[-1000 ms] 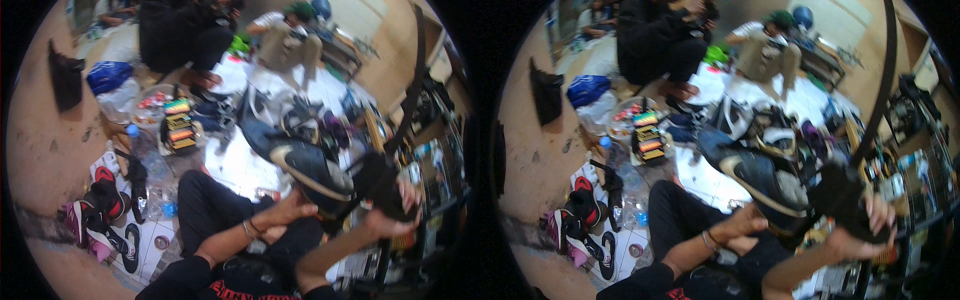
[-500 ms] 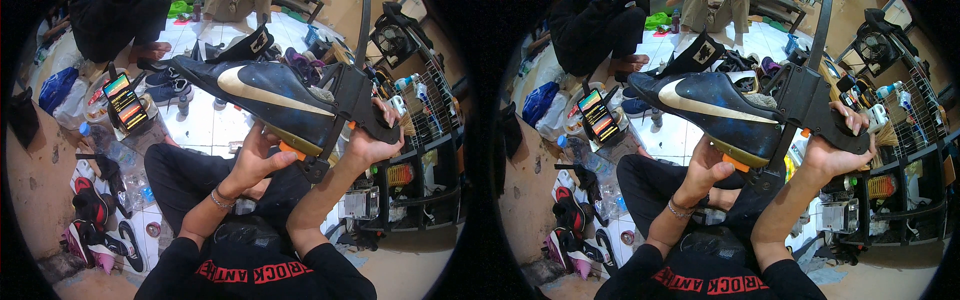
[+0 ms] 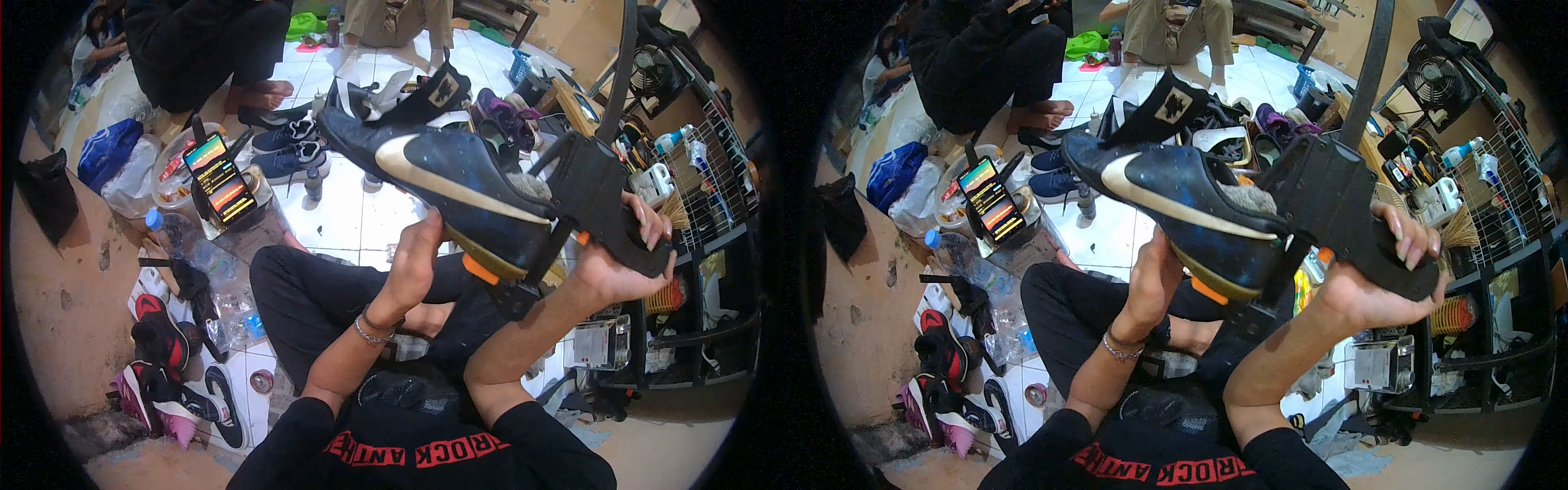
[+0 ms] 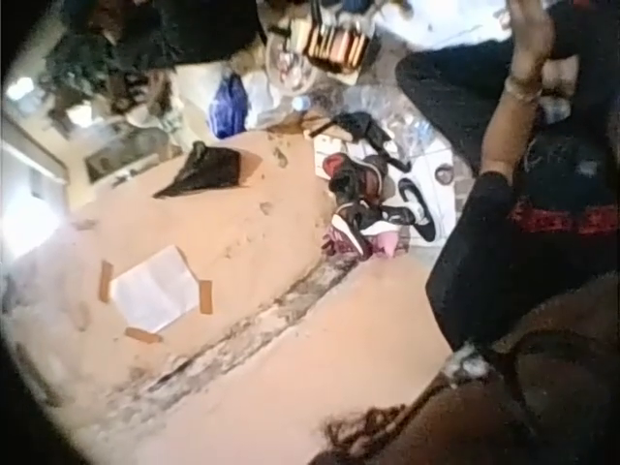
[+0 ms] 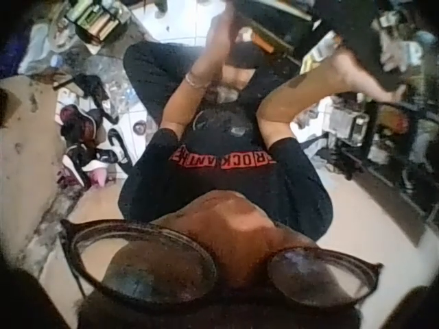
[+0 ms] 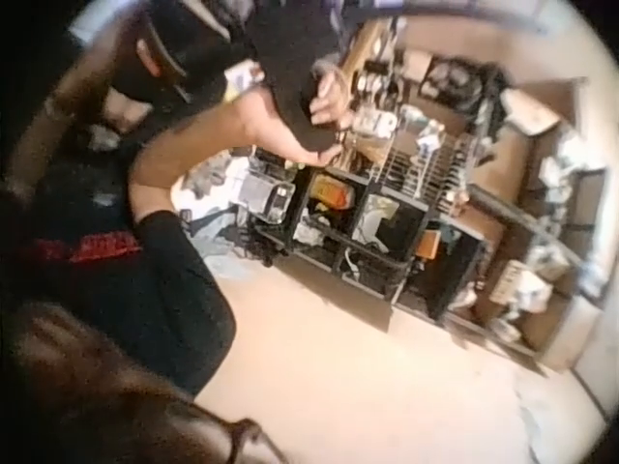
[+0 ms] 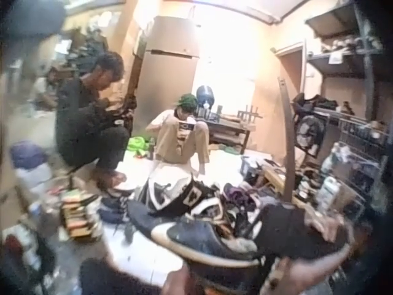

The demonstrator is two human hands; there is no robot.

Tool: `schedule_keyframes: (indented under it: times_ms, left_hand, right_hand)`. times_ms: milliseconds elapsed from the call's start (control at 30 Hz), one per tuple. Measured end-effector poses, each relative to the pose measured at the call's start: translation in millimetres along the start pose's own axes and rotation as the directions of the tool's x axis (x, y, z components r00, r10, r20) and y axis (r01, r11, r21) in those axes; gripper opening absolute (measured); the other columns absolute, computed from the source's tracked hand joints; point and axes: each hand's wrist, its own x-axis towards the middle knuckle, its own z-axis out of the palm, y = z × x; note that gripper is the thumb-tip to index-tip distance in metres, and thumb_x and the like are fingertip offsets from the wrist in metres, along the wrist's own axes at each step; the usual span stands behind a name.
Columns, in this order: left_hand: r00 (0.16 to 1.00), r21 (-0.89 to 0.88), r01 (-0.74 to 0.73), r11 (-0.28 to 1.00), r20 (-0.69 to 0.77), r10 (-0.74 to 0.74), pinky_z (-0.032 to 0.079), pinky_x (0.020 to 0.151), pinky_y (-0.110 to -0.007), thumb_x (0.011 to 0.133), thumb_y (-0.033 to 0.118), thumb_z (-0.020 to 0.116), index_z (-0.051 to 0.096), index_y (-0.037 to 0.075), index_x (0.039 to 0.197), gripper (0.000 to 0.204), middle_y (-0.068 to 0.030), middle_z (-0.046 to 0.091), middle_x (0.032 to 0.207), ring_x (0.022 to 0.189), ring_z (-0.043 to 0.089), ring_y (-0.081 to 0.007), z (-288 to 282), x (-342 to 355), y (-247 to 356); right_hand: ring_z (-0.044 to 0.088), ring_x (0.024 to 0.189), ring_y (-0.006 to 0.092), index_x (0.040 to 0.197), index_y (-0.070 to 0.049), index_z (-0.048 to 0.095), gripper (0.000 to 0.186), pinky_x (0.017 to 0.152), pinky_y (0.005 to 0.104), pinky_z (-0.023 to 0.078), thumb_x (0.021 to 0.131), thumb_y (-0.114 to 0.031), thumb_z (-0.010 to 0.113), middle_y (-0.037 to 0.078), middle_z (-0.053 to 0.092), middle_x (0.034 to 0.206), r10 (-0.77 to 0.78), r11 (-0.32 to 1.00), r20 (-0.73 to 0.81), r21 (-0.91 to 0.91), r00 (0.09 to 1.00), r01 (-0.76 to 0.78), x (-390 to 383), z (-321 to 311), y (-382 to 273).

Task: Repairing a shoe by applying glue to the sole and securing it with a trigger clamp.

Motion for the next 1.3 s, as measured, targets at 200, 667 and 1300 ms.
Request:
schedule_keyframes:
  times_ms: [200,667,1300]
  left_hand:
    - [0.977,0.273,-0.067,0.96,0.215,0.007,0.045,0.085,-0.028,0.103,0.04,0.042,0.062,-0.008,0.102,0.052,-0.0118,0.066,0.1,0.093,0.057,-0.0144,-20,5,10]
    - [0.685,0.523,-0.682,0.511,0.21,0.698,0.047,0.073,-0.033,0.067,0.017,0.084,0.076,0.012,0.1,0.035,-0.0048,0.065,0.098,0.091,0.056,-0.0202,2,4,11]
    - [0.577,0.635,-0.728,0.257,0.365,0.731,0.042,0.078,-0.035,0.075,0.001,0.073,0.063,0.006,0.086,0.015,-0.0058,0.059,0.089,0.087,0.053,-0.0242,-14,6,26]
  right_hand:
    - [0.041,0.061,0.0102,0.079,-0.012,0.047,0.024,0.073,0.0276,0.038,0.074,-0.03,0.062,-0.003,0.038,0.062,-0.043,0.999,0.069,0.009,0.997,0.042,-1,14,-14]
    - [0.041,0.062,0.011,0.081,-0.014,0.047,0.032,0.072,0.0286,0.036,0.074,-0.04,0.064,-0.004,0.039,0.064,-0.127,0.971,0.221,-0.17,0.967,0.167,-11,36,-12]
    - [0.041,0.062,0.0117,0.083,-0.012,0.048,0.035,0.069,0.0283,0.035,0.076,-0.043,0.063,-0.003,0.04,0.063,-0.027,0.982,0.234,-0.176,0.972,0.07,-19,59,4]
